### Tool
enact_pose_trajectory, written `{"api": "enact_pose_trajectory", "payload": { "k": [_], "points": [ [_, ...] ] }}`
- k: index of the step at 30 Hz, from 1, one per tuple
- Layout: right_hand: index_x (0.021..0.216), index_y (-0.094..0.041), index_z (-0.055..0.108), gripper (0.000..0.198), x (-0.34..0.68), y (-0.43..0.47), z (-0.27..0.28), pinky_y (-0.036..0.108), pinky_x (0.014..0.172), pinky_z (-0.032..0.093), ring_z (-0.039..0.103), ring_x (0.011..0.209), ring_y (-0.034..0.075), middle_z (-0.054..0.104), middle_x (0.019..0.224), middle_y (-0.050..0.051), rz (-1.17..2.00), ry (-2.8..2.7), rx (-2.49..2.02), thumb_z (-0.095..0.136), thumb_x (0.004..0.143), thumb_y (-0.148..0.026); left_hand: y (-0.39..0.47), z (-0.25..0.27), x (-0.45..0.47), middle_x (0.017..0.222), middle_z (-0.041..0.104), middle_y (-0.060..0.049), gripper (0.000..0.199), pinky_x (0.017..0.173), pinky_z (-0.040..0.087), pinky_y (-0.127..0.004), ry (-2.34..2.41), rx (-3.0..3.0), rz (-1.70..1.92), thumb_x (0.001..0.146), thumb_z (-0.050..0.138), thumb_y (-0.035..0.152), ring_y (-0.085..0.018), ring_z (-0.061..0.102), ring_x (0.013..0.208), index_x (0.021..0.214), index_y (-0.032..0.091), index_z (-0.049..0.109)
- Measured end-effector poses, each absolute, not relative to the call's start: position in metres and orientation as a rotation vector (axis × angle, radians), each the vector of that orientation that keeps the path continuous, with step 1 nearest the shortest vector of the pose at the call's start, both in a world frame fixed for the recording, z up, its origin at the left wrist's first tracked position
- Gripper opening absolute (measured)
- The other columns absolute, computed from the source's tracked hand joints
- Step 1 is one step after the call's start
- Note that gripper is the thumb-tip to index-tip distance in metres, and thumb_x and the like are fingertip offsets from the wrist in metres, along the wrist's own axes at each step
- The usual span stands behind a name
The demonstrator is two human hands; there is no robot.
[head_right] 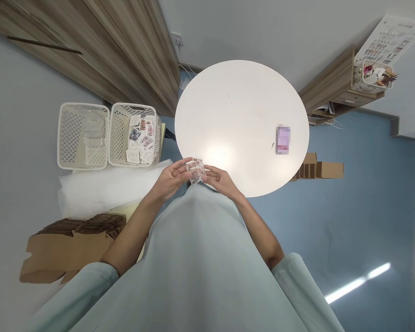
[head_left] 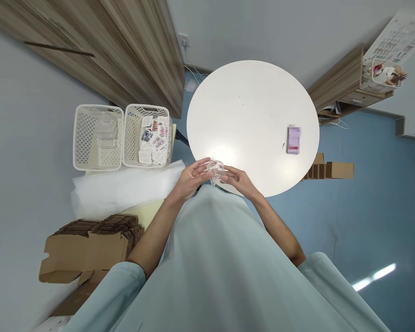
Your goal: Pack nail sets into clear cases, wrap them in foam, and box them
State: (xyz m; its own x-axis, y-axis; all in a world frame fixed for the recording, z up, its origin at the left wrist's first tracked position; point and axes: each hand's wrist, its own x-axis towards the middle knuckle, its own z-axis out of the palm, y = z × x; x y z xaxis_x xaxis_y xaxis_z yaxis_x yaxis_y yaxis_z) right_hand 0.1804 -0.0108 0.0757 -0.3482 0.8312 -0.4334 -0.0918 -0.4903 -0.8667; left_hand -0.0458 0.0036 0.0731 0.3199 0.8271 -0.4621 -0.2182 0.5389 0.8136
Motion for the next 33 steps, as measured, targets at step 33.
{"api": "enact_pose_trajectory", "payload": {
  "k": [33],
  "points": [
    [0.111, -0.022, 0.073, 0.04, 0.142, 0.062, -0.004, 0.033, 0.084, 0.056, 0.071, 0.087, 0.019, 0.076, 0.1, 0.004, 1.462, -1.528, -1.635, 0.073, 0.094, -0.057, -0.039, 0.059, -0.114, 0.148, 0.07, -0.017, 0.059, 0.096, 0.065, -0.038, 1.284, 0.499, 0.938, 0.082, 0.092, 0.036, -0.027, 0.079, 0.11, 0.134, 0.018, 0.072]
  ]
}}
